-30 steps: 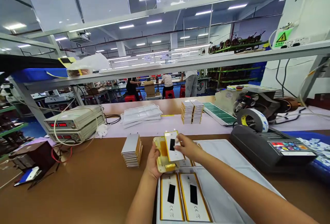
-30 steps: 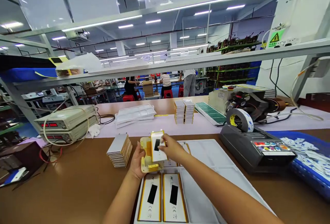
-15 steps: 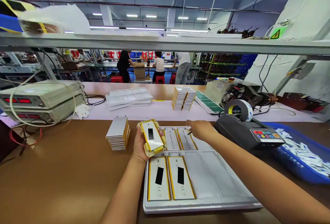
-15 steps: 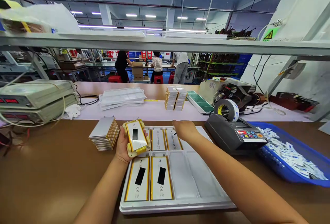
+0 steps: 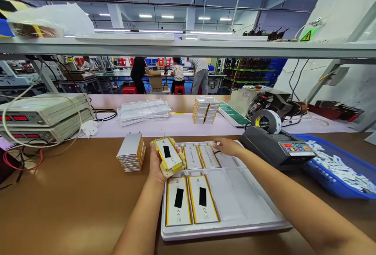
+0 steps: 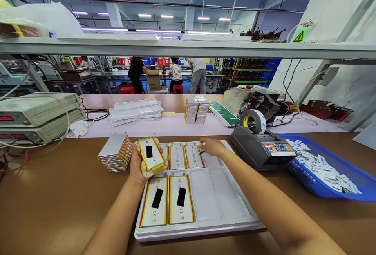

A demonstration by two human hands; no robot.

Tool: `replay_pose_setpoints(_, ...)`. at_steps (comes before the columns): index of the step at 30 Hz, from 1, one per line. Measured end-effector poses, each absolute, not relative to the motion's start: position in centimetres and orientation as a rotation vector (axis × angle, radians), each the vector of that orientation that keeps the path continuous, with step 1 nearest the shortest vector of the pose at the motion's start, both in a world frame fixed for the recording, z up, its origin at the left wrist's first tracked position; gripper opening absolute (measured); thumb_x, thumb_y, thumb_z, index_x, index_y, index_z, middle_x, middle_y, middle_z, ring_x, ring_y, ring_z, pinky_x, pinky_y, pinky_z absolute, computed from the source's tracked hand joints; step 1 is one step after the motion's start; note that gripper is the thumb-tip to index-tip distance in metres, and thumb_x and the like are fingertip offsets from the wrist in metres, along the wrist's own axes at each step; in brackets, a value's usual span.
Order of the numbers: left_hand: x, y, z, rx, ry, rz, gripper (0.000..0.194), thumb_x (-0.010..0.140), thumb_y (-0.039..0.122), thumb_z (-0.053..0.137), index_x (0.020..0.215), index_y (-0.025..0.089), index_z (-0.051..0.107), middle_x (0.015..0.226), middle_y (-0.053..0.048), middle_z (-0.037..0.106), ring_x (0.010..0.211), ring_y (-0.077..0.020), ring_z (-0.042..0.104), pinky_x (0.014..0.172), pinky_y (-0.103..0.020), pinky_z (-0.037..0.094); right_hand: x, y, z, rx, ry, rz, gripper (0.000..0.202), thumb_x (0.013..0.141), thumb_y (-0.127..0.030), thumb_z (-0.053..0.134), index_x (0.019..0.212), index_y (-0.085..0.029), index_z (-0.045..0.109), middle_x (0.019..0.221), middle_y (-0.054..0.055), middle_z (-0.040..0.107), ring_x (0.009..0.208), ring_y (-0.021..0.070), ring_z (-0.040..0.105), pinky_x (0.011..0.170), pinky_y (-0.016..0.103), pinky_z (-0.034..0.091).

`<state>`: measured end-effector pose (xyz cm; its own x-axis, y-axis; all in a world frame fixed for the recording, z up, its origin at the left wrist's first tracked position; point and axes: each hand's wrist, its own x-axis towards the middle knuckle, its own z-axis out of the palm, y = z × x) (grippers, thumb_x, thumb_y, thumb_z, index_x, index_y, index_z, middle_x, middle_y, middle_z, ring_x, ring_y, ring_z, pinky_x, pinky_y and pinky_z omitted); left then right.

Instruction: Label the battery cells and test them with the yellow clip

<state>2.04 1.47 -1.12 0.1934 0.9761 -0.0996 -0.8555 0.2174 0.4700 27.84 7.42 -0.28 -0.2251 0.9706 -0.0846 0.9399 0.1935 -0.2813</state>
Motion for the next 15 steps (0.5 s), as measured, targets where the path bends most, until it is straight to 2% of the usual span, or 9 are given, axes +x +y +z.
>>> replay_pose_setpoints(2, 2.1, 1.5, -1.0, 0.328, 0.428, 1.319, 0.059, 0.065, 0.062, 0.048, 0.098, 0.013, 0.055, 0.08, -0.011, 0.062, 0.076, -0.0247, 0.059, 0.07, -0.042, 0.047, 28.1, 7.5, -1.0, -1.703, -2.294, 0.685, 0.028, 0.081, -0.039, 0.037, 0.097, -0.019, 0.048, 0.078, 0.002, 0.058, 0.068, 0.0135, 0.052, 0.058, 0.024, 0.038)
replay_pose_setpoints(4, 2.0, 1.5, -1.0, 0.316, 0.445, 1.317, 0.059, 0.065, 0.061, 0.048, 0.097, 0.013, 0.056, 0.08, -0.012, 0.062, 0.076, -0.0249, 0.06, 0.071, -0.043, 0.047, 27.7, 7.5, -1.2, -1.587, -2.19, 0.89, 0.025, 0.075, -0.033, 0.047, 0.095, -0.017, 0.048, 0.072, 0.0, 0.055, 0.065, 0.0119, 0.05, 0.058, 0.023, 0.038)
replay_pose_setpoints(7, 2.1, 1.2, -1.0, 0.326, 0.438, 1.306, 0.059, 0.065, 0.063, 0.046, 0.093, 0.012, 0.057, 0.078, -0.013, 0.062, 0.074, -0.0258, 0.06, 0.07, -0.045, 0.046, 26.4, 7.3, -0.1, -1.584, -2.027, 0.993, 0.024, 0.067, -0.021, 0.054, 0.089, -0.016, 0.046, 0.073, 0.0, 0.054, 0.067, 0.0114, 0.05, 0.06, 0.022, 0.039)
replay_pose_setpoints(11, 2.3, 0.9, -1.1, 0.367, 0.383, 1.252, 0.06, 0.065, 0.065, 0.044, 0.091, 0.013, 0.057, 0.078, -0.012, 0.062, 0.072, -0.0257, 0.06, 0.071, -0.047, 0.046, 23.1, 6.8, 3.0, -1.292, -1.88, 1.197, 0.028, 0.07, -0.025, 0.051, 0.094, -0.018, 0.04, 0.066, -0.003, 0.052, 0.062, 0.0107, 0.051, 0.055, 0.021, 0.039)
replay_pose_setpoints(15, 2.3, 0.9, -1.2, 0.411, 0.319, 1.279, 0.062, 0.068, 0.063, 0.042, 0.104, 0.014, 0.053, 0.093, -0.013, 0.061, 0.081, -0.0258, 0.059, 0.074, -0.043, 0.045, 17.5, 5.5, 3.8, -1.107, -1.983, 1.253, 0.025, 0.067, -0.024, 0.053, 0.089, -0.019, 0.04, 0.06, -0.005, 0.049, 0.052, 0.009, 0.047, 0.047, 0.019, 0.034)
